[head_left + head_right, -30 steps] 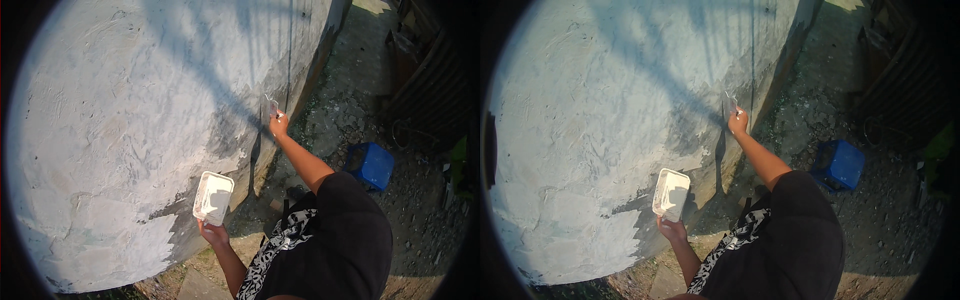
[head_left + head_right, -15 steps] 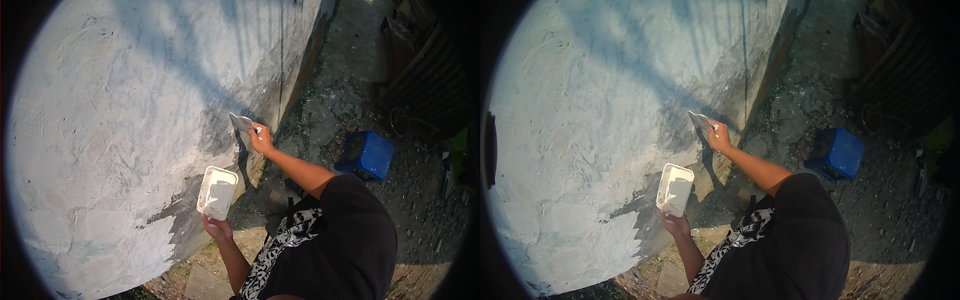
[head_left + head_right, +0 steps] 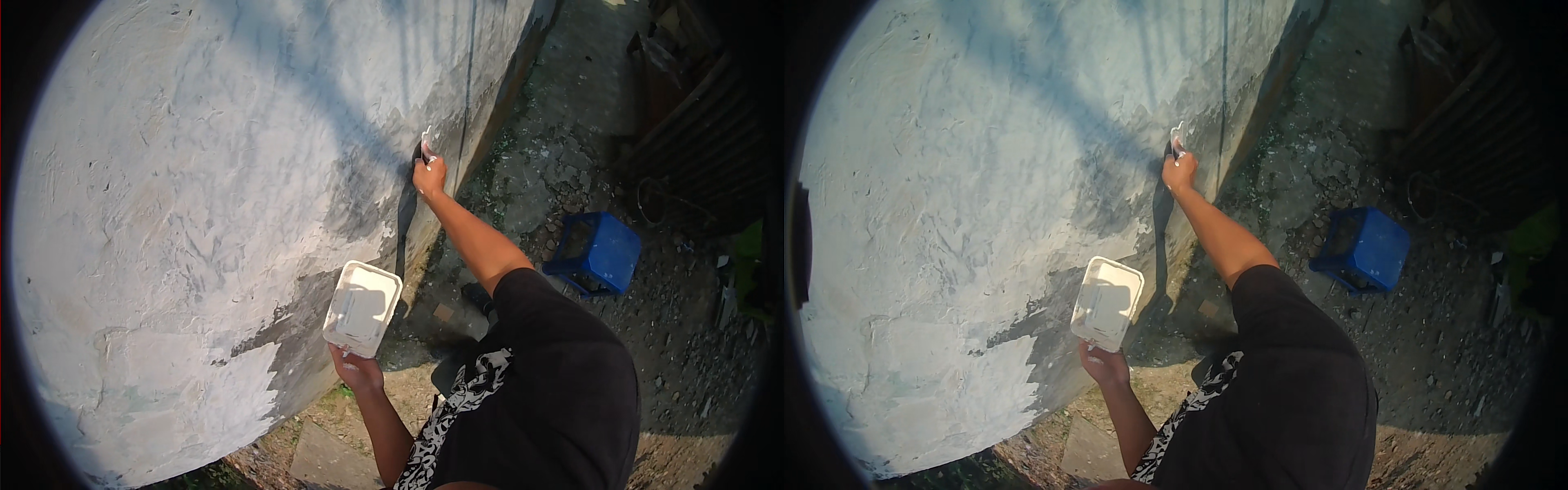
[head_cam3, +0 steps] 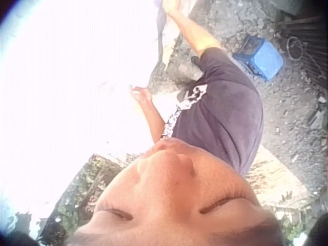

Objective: Applying wall putty or plaster to a concrete wall using a putty knife.

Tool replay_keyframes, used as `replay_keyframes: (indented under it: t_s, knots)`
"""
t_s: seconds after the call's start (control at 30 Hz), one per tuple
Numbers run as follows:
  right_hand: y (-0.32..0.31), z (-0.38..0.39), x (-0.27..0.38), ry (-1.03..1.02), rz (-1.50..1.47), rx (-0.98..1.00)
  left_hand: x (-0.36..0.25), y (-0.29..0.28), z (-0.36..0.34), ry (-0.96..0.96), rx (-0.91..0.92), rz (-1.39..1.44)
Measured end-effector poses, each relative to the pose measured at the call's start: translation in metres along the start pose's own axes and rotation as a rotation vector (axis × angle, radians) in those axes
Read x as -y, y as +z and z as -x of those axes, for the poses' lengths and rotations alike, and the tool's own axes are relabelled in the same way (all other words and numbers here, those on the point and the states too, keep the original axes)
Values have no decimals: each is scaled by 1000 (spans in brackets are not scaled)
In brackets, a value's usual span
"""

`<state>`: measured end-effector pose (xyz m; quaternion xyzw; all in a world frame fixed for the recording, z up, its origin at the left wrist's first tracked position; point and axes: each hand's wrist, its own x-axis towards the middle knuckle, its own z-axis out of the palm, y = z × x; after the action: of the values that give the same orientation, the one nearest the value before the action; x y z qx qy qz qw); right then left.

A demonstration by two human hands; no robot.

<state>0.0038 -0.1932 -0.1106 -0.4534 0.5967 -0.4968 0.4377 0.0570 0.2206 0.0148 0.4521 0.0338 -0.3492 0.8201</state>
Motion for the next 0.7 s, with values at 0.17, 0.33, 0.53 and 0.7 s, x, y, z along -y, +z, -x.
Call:
replay_keyframes:
  t_s: [0.17,0.33,0.53,0.7]
  knots:
    - [4,92,34,-115,77,243,-3,2,-8,42,13,-72]
    - [-44,76,-9,-242,-173,371,5,9,-25,-44,21,-10]
    - [-61,-17,-28,-80,-174,84,15,25,-23,-58,17,-21]
    - [-39,-52,-17,29,62,-146,16,25,-9,-39,-6,-1]
